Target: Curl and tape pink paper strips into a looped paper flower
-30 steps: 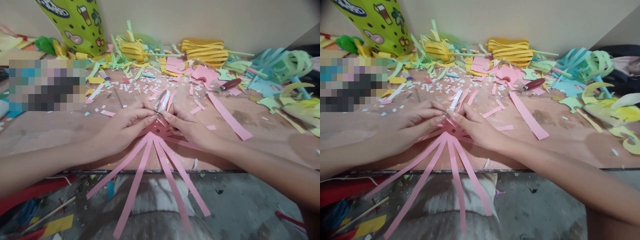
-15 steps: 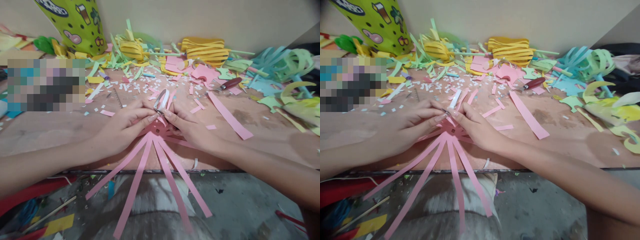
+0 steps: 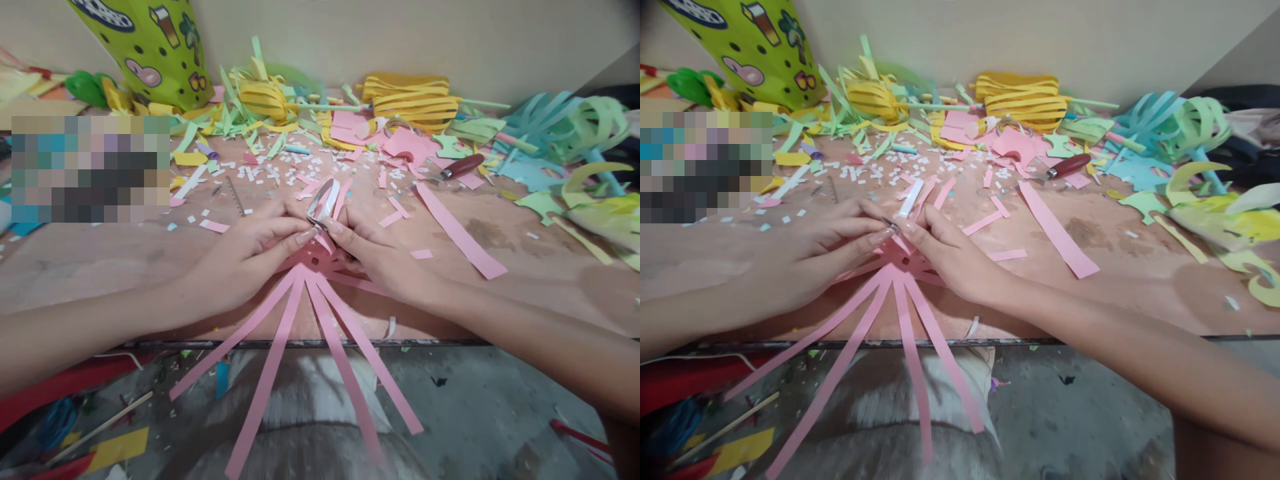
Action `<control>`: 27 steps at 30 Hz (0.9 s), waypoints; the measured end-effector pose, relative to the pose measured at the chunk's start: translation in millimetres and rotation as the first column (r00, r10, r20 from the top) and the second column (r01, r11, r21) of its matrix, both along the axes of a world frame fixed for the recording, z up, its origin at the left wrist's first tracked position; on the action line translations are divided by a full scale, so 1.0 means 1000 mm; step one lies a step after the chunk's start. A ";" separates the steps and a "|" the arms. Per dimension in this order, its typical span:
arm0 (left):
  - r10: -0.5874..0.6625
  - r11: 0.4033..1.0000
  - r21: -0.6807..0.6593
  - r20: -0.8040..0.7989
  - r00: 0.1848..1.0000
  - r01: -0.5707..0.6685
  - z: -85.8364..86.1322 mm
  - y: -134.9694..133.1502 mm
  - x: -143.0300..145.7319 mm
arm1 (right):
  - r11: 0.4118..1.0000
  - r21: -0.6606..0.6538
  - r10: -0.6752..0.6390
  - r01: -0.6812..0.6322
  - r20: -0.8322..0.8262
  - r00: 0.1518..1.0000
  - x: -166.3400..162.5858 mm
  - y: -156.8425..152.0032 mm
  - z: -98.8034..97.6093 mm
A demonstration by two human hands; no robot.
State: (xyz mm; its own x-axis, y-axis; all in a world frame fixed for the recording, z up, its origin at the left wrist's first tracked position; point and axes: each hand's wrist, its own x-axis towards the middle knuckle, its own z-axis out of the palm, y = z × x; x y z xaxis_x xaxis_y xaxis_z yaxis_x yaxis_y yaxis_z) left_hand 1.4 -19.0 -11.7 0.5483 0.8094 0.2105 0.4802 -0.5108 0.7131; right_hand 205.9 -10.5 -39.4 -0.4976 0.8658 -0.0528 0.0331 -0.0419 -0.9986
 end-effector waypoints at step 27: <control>-0.016 1.000 -0.022 0.026 1.000 0.017 -0.002 0.001 -0.001 | 0.999 0.030 0.017 -0.018 0.025 1.000 0.000 -0.001 0.004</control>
State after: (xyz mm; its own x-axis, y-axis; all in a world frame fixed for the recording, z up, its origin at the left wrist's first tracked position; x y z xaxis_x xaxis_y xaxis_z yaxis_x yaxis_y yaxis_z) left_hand 0.7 -18.3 -13.8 0.5563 0.8049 0.2065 0.4532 -0.5022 0.7365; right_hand 206.2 -11.8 -35.1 -0.5114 0.8584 -0.0394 0.0586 -0.0109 -0.9982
